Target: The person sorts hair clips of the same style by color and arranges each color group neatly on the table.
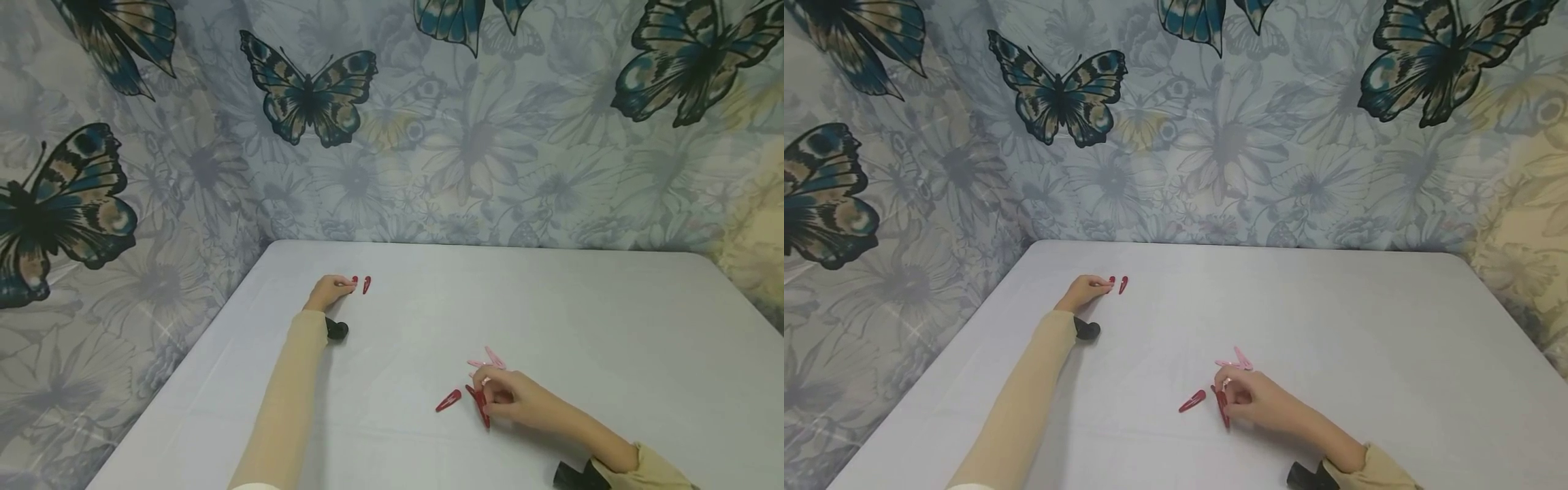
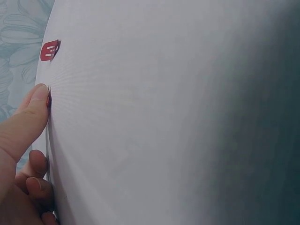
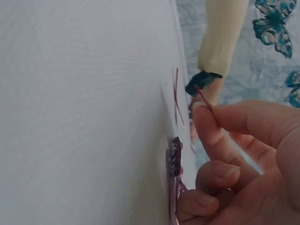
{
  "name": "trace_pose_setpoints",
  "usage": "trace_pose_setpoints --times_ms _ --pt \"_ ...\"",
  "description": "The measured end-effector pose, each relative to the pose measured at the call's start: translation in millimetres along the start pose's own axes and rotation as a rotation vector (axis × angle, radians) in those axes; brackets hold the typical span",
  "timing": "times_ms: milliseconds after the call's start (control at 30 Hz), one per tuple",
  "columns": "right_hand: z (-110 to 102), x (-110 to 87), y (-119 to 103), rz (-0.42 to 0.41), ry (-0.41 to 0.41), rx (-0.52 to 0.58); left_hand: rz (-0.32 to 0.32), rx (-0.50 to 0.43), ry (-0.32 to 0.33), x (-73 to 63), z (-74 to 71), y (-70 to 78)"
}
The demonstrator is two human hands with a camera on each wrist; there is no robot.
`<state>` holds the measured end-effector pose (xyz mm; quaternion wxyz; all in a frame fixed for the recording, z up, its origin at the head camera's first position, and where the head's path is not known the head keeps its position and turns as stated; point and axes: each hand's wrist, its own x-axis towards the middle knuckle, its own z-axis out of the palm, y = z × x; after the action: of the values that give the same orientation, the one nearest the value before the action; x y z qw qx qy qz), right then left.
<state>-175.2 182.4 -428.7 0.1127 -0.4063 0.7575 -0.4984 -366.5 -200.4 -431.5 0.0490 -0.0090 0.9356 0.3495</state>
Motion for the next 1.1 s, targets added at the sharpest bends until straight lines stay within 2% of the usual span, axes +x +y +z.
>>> trace_pose_setpoints --times_ms 167,333,467,567,767,1033,1100 --pt "-2.8 2.8 -3.8 0.092 0.017 0.058 -0.004 -0.011 0.002 -0.7 -0.1 -0.1" --pt "-7.6 8.1 -3.3 0.113 0.007 0.065 0.020 0.002 0.008 -0.7 -1.4 -1.3" --pt "-12.2 14.1 -5.5 0.171 -0.002 0.091 0.014 -0.004 0.005 -0.1 -1.3 -1.1" --pt "-14.0 19.5 -9.6 0.216 0.012 0.052 0.003 -0.010 0.000 0.3 -0.8 -0.8" --pt "-12.8 34.0 -14.4 0.273 0.066 -0.071 0.026 0.012 0.006 1.8 -0.2 -2.2" --pt "-22.3 64.7 -11.3 0.308 0.107 0.006 0.027 0.014 -0.001 -0.7 -4.2 0.7" --pt "-24.3 73.1 -8.9 0.298 0.124 -0.032 0.018 0.009 -0.007 -0.5 -4.9 1.8"
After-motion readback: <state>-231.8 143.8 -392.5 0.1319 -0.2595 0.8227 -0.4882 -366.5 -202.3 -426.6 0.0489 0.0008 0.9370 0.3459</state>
